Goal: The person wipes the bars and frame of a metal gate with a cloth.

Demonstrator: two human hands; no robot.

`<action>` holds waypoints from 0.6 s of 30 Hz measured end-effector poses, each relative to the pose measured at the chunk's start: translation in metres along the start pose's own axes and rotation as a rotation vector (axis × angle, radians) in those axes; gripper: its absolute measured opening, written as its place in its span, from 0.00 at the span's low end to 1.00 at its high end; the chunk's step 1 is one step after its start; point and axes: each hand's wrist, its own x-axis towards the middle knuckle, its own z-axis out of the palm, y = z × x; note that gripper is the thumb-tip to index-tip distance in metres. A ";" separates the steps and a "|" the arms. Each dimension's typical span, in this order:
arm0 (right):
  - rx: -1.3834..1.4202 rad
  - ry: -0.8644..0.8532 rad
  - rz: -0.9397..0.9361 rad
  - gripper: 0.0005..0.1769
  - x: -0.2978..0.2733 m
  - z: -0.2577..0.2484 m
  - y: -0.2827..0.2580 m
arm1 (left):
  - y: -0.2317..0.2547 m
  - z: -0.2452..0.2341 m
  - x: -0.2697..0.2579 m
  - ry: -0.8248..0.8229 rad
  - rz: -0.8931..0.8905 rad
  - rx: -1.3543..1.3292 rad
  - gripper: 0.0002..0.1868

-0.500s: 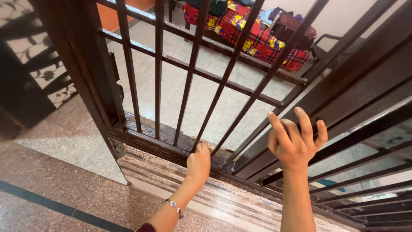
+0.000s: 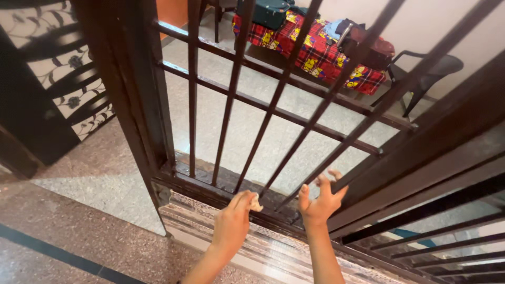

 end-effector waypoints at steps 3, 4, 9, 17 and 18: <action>-0.111 0.040 -0.120 0.27 -0.014 0.006 0.023 | -0.025 0.021 0.015 -0.250 -0.112 0.155 0.16; -0.114 0.040 -0.081 0.29 -0.017 0.008 0.027 | -0.028 0.030 0.012 -0.262 -0.104 0.189 0.19; -0.196 0.014 0.008 0.31 -0.022 0.012 0.034 | -0.029 0.033 0.014 -0.357 -0.250 0.119 0.19; -0.105 0.112 -0.051 0.34 -0.016 0.014 0.016 | 0.029 -0.068 0.076 -0.214 0.053 -0.542 0.21; -0.139 0.094 -0.062 0.33 -0.019 0.011 0.015 | 0.049 -0.075 0.082 -0.146 0.125 -0.561 0.21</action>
